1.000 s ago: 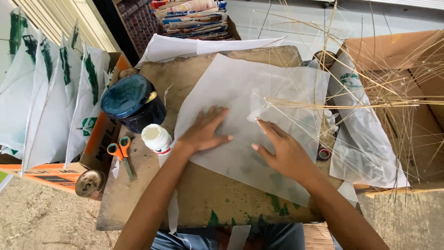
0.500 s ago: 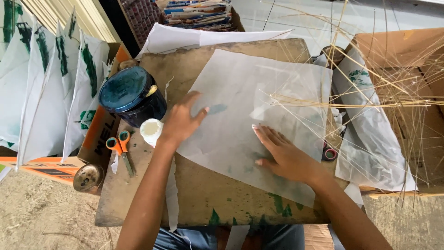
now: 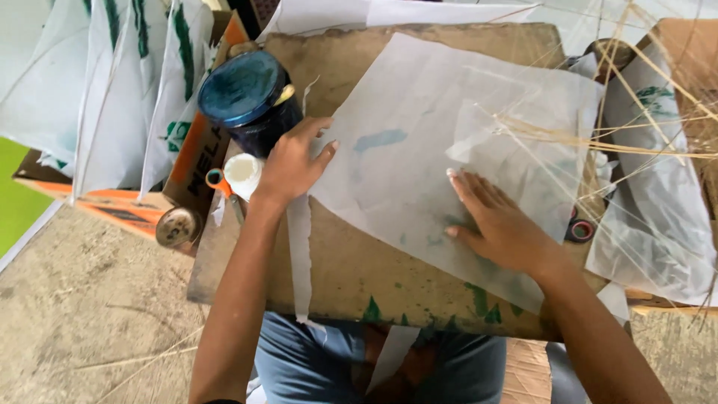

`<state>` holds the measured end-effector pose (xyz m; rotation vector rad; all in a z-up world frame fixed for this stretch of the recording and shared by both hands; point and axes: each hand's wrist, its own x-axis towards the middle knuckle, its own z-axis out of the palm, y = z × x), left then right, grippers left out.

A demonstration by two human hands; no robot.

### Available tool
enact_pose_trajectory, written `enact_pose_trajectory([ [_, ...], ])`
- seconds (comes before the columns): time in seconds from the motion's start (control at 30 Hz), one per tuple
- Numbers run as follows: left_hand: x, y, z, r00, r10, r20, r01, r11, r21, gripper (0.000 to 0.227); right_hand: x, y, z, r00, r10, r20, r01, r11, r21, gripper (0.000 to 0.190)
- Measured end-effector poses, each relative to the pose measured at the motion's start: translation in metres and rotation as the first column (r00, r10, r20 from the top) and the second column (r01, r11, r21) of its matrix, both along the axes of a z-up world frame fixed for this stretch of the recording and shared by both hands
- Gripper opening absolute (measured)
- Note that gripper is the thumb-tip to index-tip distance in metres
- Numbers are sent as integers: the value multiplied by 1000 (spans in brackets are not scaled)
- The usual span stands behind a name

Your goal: Assembling a kite by gluing and folding paper over a bamboo frame and securing it with tape.

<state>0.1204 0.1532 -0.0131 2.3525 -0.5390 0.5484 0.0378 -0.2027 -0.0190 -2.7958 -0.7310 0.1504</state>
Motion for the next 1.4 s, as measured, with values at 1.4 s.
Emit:
enact_pose_trajectory([
  [1.4,-38,-111,-40,971,76,-227,14,929,371,87,1,-2,2,934,116,337,-243,899,365,68],
])
